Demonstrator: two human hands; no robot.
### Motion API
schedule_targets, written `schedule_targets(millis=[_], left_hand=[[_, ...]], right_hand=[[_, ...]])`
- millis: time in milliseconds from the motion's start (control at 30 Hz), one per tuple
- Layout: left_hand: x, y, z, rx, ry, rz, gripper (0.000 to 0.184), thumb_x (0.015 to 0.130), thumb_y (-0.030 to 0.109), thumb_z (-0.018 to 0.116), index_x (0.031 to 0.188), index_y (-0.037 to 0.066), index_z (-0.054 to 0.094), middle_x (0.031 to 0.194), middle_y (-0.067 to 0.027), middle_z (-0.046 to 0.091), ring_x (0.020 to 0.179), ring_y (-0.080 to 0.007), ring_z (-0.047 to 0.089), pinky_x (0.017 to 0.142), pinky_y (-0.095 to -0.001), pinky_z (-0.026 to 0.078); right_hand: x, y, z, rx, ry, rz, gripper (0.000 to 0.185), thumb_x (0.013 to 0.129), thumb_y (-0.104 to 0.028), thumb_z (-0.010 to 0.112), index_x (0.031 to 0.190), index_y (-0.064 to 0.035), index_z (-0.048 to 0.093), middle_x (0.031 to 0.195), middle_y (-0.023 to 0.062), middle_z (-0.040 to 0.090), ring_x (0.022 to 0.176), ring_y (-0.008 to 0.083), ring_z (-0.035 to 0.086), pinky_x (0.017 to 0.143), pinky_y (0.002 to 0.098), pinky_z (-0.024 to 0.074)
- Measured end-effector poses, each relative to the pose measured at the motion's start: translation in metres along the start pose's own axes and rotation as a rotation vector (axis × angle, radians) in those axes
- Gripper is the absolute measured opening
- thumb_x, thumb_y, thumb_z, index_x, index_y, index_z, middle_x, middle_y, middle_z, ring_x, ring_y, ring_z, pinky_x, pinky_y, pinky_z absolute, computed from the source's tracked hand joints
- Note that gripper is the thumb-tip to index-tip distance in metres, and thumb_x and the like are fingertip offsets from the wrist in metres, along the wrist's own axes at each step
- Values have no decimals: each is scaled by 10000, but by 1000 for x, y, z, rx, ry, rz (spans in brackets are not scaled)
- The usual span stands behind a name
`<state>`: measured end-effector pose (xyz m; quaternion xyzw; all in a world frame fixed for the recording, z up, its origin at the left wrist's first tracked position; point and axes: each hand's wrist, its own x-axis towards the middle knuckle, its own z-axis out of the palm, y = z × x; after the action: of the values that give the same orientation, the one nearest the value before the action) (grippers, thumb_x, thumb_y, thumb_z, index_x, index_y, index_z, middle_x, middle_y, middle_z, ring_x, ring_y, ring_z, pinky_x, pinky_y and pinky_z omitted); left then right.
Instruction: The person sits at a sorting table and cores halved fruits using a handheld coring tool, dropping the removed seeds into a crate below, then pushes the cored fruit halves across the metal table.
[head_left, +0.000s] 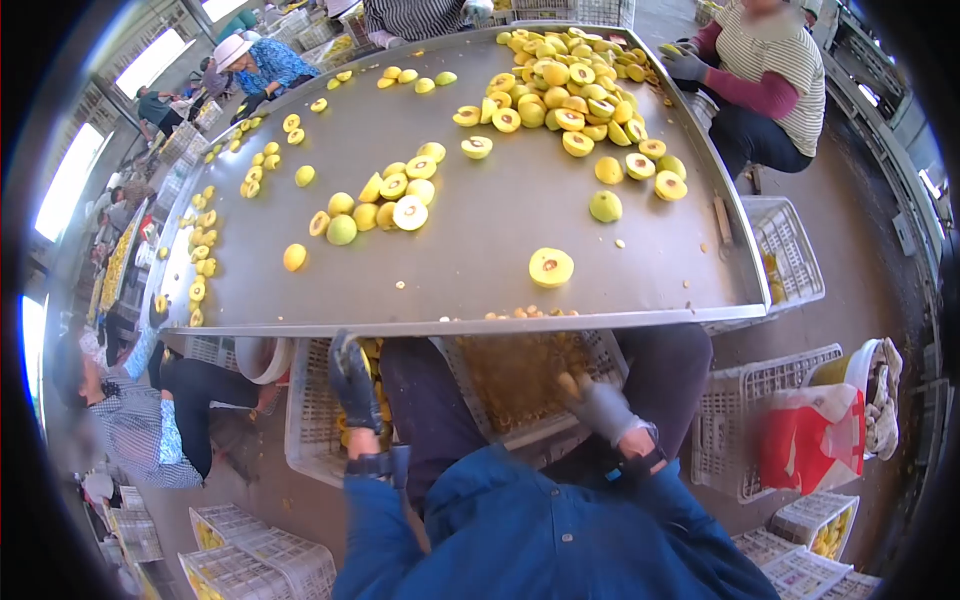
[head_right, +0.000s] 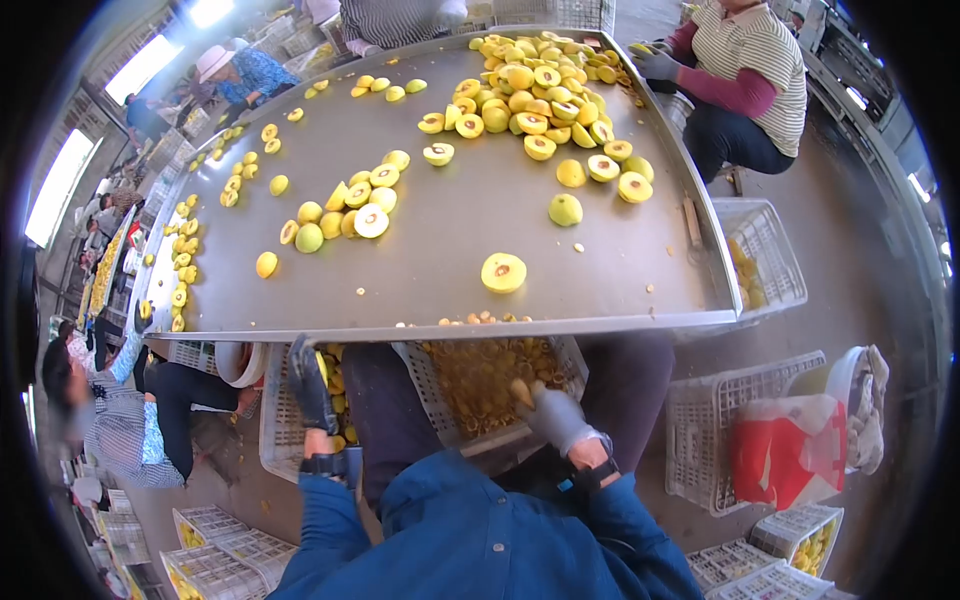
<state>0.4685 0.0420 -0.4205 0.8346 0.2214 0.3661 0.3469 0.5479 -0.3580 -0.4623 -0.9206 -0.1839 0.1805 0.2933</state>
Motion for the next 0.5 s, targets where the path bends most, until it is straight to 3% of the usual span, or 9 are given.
schedule_targets(millis=[67,167,267,300,400,433,500], left_hand=[[21,-20,-20,291,18,85,367,979,236,584,1261,1,575,1252,-167,618,1164,-315,576,1018,-430,447],[68,19,11,334,-64,224,385,952,233,616,1277,31,571,1254,-179,615,1187,-363,557,1029,-449,436],[135,5,84,361,-105,489,434,893,204,664,1289,54,567,1250,-188,611,1171,-378,557,1018,-461,437],[156,6,110,360,-104,562,441,880,198,671,1286,58,570,1243,-185,614,1160,-375,563,1012,-462,437],[204,-3,172,613,-202,612,457,839,246,680,1241,54,579,1175,-177,603,1135,-375,550,958,-497,439],[210,-5,183,670,-301,544,473,831,244,690,1249,56,575,1165,-180,600,1130,-378,549,959,-491,441],[215,3,197,783,-502,400,506,814,241,709,1264,59,566,1144,-187,593,1120,-383,547,961,-480,444]], right_hand=[[-1,4,3,-25,-68,-38,343,895,-349,644,1000,-23,618,721,262,648,692,440,654,648,521,515],[-1,6,9,5,-86,-79,364,898,-346,641,1074,-27,633,726,253,654,693,438,656,648,522,513],[2,2,6,1,-137,-31,358,906,-360,638,1050,-32,634,722,256,651,692,435,657,642,524,509],[3,6,9,-26,-173,16,323,902,-351,633,966,-36,618,758,261,662,734,448,659,669,530,514],[5,-2,1,-56,-207,67,323,903,-353,630,985,-40,616,758,258,663,736,447,660,672,528,515],[4,17,19,-71,-86,-56,347,929,-409,603,980,-67,636,648,218,640,575,418,635,548,523,505],[6,17,20,-62,-52,-58,350,923,-417,608,965,-70,633,642,216,638,579,416,638,551,522,510]])
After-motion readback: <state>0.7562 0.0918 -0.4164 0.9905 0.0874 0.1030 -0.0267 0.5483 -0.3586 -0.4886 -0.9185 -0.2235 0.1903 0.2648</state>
